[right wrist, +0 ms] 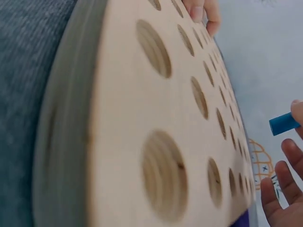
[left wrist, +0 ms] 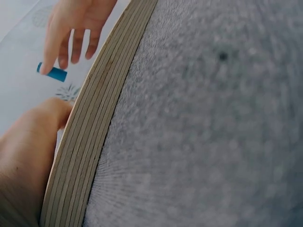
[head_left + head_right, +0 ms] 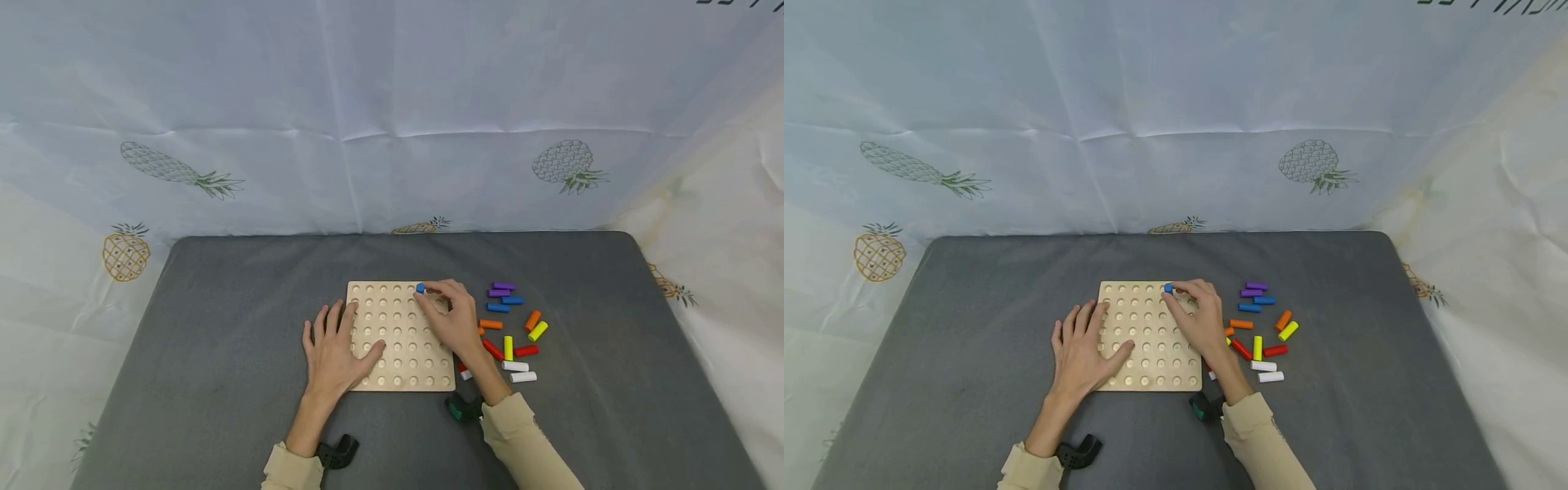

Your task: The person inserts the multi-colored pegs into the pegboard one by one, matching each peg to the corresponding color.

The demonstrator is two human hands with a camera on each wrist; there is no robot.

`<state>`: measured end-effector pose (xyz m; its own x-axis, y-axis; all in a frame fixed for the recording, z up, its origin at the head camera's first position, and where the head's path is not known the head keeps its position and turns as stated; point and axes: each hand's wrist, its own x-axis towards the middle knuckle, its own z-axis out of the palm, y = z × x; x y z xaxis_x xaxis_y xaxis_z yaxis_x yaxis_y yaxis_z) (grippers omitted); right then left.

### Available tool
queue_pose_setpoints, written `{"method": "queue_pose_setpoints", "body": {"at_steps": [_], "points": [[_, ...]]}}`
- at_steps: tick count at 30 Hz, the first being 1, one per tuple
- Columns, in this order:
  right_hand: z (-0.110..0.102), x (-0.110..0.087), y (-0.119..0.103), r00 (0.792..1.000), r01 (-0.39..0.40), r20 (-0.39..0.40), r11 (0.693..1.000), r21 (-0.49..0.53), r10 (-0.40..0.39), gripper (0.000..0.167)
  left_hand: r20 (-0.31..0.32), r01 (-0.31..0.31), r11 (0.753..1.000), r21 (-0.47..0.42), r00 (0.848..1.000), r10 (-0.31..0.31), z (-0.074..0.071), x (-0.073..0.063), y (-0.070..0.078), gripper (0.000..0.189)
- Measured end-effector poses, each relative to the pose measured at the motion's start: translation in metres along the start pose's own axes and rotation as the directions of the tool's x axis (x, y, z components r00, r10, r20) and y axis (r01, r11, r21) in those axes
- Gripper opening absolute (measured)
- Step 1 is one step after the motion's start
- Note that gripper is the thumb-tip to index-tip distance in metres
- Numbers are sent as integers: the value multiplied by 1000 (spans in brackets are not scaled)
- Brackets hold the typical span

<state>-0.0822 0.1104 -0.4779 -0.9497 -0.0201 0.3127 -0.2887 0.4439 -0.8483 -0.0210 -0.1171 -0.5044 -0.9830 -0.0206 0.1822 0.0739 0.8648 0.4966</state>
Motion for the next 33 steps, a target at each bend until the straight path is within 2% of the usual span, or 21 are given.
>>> {"method": "queue_pose_setpoints", "body": {"at_steps": [12,19,24,33], "points": [[14,6,2,997,-71,14,997,11,70,21,73,39,999,-20,997,-38,-5,5,-1,88],[21,8,5,997,-79,25,997,23,79,21,93,31,999,-37,995,-27,-6,6,-1,88],[23,10,6,996,-84,34,996,20,83,21,88,29,999,-46,996,-25,-5,6,0,88],[23,11,6,997,-78,28,996,39,77,21,23,4,999,-54,1000,-3,-1,4,-2,86]]}}
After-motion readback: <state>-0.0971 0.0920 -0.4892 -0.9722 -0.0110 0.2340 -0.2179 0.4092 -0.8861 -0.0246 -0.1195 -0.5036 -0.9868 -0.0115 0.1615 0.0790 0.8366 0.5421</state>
